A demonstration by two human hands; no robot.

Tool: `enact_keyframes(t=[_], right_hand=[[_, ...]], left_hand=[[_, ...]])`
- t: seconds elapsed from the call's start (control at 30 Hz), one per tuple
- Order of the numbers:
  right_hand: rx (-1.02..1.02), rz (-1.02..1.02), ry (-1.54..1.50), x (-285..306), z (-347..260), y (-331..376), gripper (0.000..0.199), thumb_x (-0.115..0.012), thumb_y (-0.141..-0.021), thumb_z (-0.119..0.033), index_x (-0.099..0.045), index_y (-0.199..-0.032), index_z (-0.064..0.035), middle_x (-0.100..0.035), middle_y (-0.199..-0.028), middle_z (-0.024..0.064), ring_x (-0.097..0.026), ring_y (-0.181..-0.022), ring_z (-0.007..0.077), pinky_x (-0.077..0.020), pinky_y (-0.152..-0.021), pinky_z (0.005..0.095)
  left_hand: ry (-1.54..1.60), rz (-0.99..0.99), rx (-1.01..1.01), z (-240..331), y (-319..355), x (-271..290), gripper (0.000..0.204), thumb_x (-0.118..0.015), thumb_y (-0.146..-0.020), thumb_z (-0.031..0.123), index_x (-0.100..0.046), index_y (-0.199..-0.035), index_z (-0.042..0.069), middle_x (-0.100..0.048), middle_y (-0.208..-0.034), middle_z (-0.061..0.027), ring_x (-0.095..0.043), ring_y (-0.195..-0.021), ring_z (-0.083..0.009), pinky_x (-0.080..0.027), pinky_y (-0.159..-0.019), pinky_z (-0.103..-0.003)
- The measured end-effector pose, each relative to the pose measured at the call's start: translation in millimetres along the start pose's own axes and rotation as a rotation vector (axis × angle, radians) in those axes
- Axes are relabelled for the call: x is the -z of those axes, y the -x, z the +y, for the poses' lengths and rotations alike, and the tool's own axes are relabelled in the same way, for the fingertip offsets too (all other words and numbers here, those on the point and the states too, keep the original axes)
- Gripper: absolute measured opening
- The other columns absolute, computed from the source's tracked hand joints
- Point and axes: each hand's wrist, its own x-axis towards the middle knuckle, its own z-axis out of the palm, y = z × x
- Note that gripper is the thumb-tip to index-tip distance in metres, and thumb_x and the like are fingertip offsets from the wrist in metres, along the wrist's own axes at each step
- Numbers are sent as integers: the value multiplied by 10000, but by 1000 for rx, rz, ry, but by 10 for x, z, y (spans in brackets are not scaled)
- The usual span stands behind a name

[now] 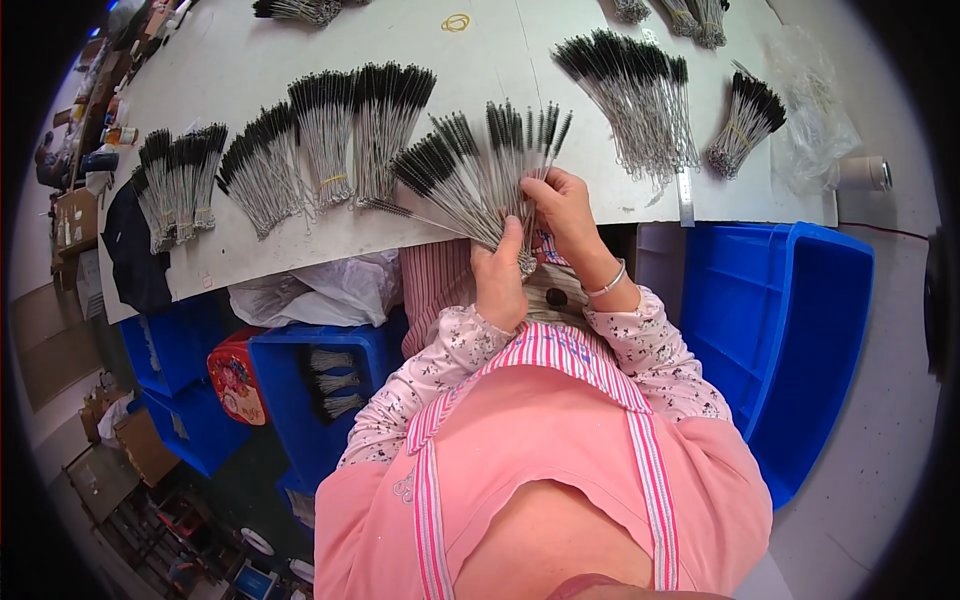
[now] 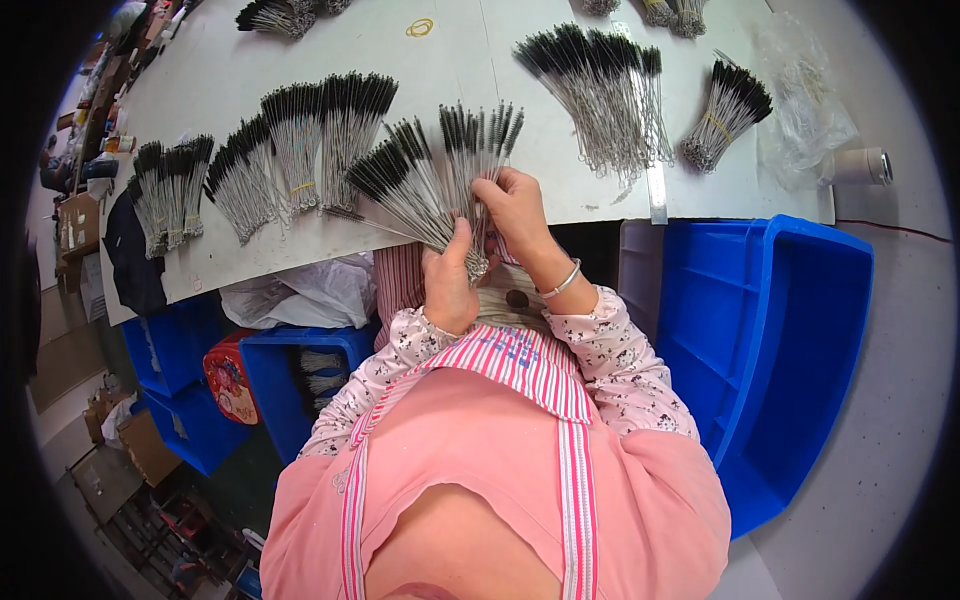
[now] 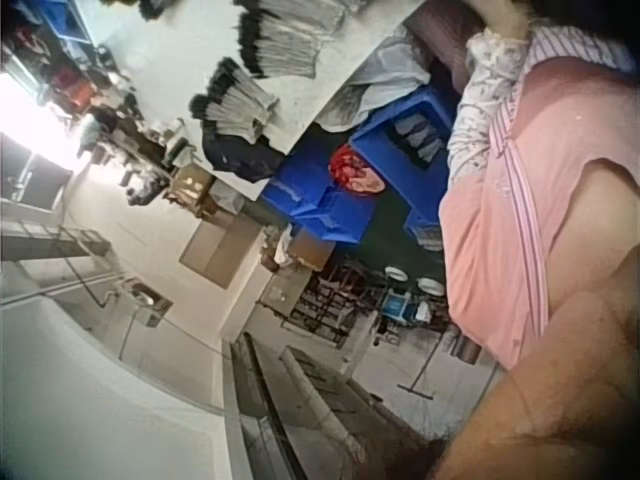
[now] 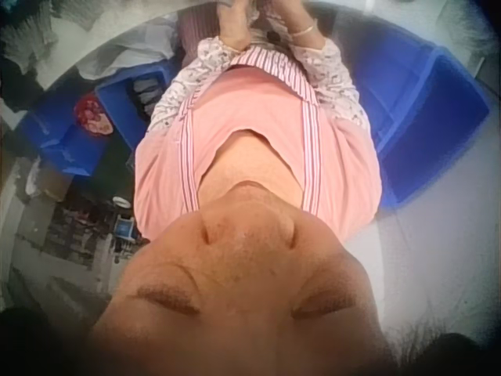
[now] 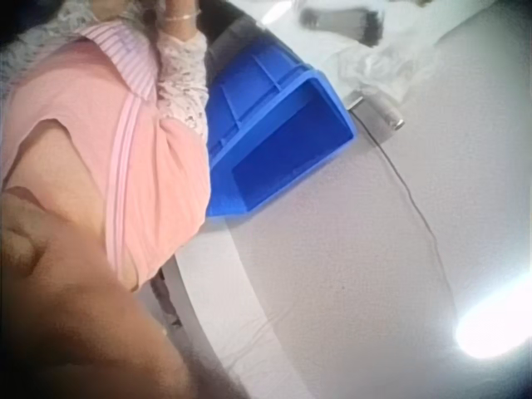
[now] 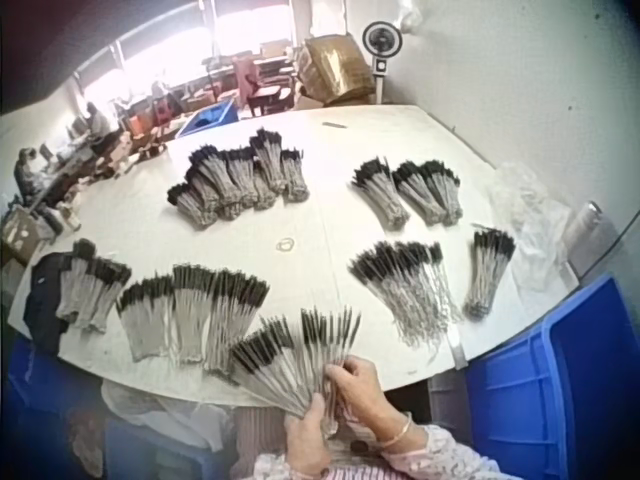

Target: The person gathers bundles of black bristle brushes from a blue bin and arranges them on a white table. They separate the bundles, align the bristles, and secure them with rubber bands. The person repeats this process, moving finished bundles into the bin and retrieving new ones.

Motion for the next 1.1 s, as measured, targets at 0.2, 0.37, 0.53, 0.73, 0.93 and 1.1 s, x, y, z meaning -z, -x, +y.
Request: enact_keyframes(t=[0.2, 0.37, 0.53, 0.73, 0.93, 1.1], right_hand=[[-95, -5, -140, -114, -112, 63, 190, -682, -833, -194, -616, -879, -22, -565, -657, -10, -435, -450, 35, -312, -388, 191], [-174, -21, -319, -129, -149, 75, 170, -691, -827, -195, -592, -862, -62, -550, -657, -25, -403, -427, 25, -280, -374, 181], [-188, -82, -364, -112, -128, 37, 198, -705, -816, -206, -586, -892, -67, -550, -673, -25, -427, -438, 42, -323, -383, 188], [-111, -104, -199, -169, -101, 7, 210, -701, -824, -202, -609, -924, -42, -583, -681, -20, -536, -483, 79, -415, -419, 190], [-92, -77, -356, -173, -46, 7, 152, -636, -858, -161, -625, -908, -18, -628, -731, 14, -627, -595, 105, -455, -458, 193], [-67, -93, -408, -183, -45, 2, 183, -627, -865, -177, -633, -911, 0, -620, -799, 34, -596, -625, 99, -480, -514, 203]], left_hand=[[-73, 38, -74, 26, -43, 7, 260, -594, -883, 105, -492, -1120, 67, -598, -950, -36, -588, -755, -133, -490, -572, -277], [-42, 31, -66, 168, 25, -76, 256, -602, -862, 32, -487, -1090, 18, -543, -986, -35, -541, -822, -113, -465, -639, -244], [-37, 63, -112, 129, -60, -1, 269, -611, -855, 51, -490, -1095, 56, -581, -952, -46, -578, -768, -144, -485, -566, -276], [-175, 78, -284, 47, -78, 49, 249, -597, -876, 67, -487, -1098, 40, -581, -971, -50, -580, -798, -134, -495, -587, -279], [-156, 91, -331, 89, -72, 25, 261, -589, -887, 74, -473, -1112, 15, -598, -1018, -71, -582, -853, -122, -495, -630, -271], [-172, 69, -296, 159, -13, -7, 223, -559, -906, 62, -492, -1093, -40, -594, -1024, -78, -558, -945, -138, -437, -859, -274]])
